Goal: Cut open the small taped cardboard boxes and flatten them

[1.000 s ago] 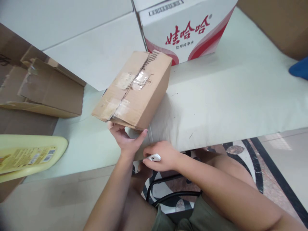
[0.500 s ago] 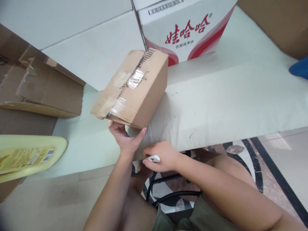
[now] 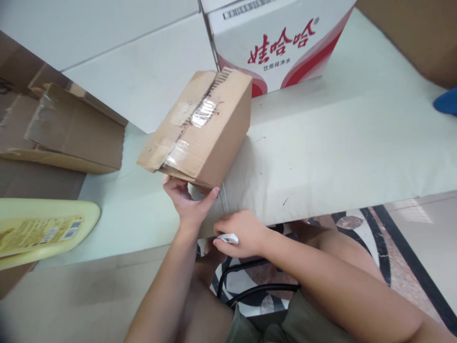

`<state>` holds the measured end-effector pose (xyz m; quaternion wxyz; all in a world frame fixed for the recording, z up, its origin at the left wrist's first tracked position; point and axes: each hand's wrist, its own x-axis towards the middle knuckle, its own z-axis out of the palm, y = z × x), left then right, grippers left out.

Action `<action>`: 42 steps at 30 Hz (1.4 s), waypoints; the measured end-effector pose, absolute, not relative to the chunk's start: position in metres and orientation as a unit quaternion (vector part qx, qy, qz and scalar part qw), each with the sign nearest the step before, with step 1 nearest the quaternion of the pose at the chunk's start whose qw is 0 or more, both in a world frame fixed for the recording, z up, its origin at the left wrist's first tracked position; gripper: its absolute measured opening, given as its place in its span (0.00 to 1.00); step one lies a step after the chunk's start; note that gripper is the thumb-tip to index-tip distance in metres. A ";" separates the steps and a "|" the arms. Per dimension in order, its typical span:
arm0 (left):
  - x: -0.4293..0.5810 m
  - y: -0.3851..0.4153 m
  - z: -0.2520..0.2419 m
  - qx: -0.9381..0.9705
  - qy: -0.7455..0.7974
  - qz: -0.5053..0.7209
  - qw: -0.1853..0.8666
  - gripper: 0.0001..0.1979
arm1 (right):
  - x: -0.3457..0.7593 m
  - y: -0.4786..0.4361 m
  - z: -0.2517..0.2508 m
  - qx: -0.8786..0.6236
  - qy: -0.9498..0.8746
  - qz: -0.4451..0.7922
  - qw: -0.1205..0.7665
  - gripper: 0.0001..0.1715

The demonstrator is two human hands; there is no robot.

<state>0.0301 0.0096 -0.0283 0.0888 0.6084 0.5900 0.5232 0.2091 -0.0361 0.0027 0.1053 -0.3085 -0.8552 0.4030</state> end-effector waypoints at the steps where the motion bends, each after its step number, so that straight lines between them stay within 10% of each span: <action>1: 0.031 0.009 -0.028 0.604 0.583 0.536 0.090 0.38 | 0.209 -0.036 0.002 -0.308 -0.855 0.404 0.105 0.11; 42: 0.030 0.008 -0.026 0.586 0.574 0.563 0.100 0.39 | 0.210 -0.033 0.000 -0.314 -0.826 0.441 0.156 0.10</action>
